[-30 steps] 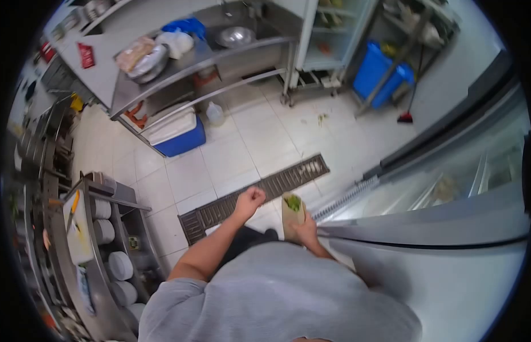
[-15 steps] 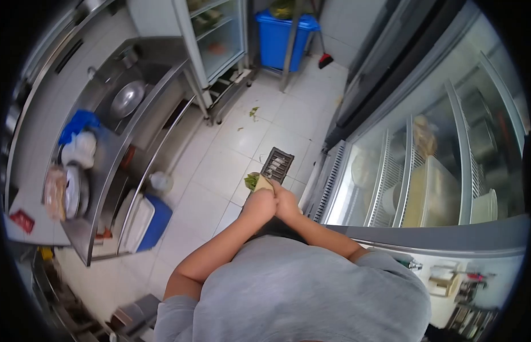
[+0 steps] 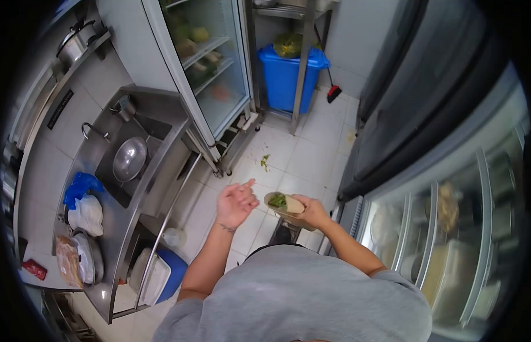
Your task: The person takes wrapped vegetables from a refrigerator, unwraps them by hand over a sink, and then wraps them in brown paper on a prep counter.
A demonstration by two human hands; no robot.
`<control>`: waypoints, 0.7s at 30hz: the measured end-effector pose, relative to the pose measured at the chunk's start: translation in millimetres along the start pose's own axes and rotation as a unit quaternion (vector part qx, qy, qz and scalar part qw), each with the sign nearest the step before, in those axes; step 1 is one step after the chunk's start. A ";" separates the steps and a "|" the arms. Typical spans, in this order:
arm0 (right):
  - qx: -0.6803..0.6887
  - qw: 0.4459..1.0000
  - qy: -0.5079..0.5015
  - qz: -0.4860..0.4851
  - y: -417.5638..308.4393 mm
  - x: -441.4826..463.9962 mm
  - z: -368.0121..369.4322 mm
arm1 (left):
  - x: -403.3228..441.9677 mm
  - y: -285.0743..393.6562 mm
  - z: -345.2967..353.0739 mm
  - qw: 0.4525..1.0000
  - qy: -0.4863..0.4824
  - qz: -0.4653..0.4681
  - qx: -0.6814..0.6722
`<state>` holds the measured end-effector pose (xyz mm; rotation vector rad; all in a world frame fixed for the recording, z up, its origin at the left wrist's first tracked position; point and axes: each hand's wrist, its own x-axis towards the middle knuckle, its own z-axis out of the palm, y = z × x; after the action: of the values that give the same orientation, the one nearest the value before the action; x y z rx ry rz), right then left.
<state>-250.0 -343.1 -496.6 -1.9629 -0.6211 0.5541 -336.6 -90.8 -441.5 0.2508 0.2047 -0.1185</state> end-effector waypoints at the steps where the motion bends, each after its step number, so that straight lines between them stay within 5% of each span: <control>1: 0.046 0.999 -0.003 -0.002 -7.5 24.9 -10.2 | 10.7 15.8 0.0 0.999 -0.006 0.013 -0.033; 4: 0.183 0.983 -0.009 -0.004 -48.0 107.1 -46.4 | 53.2 49.2 -0.8 0.992 -0.030 0.035 -0.117; 7: 0.291 0.954 -0.076 -0.022 -67.7 177.0 -54.5 | 119.9 67.0 5.6 0.968 0.211 0.133 0.020; 11: 0.111 0.984 -0.122 -0.064 -77.1 247.8 -64.1 | 199.8 153.7 -12.4 0.984 -0.017 0.129 -0.119; 14: 0.228 0.972 -0.061 -0.017 -54.8 300.2 -74.9 | 248.6 204.2 -2.3 0.987 -0.085 0.098 -0.092; 17: 0.315 0.949 0.027 -0.008 -84.2 348.4 -112.7 | 299.2 199.7 21.0 0.989 0.037 0.039 0.138; 19: 0.322 0.944 0.063 -0.029 -101.1 379.0 -138.0 | 343.4 181.7 8.9 0.838 -0.025 0.094 0.537; 21: 0.340 0.931 0.065 -0.111 -107.8 405.8 -153.8 | 377.8 177.9 29.6 0.818 -0.066 0.056 0.568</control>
<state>134.7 -145.7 -382.8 -1.2430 -0.4749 0.4183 61.4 38.4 -453.2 1.4532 -0.0487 -0.1287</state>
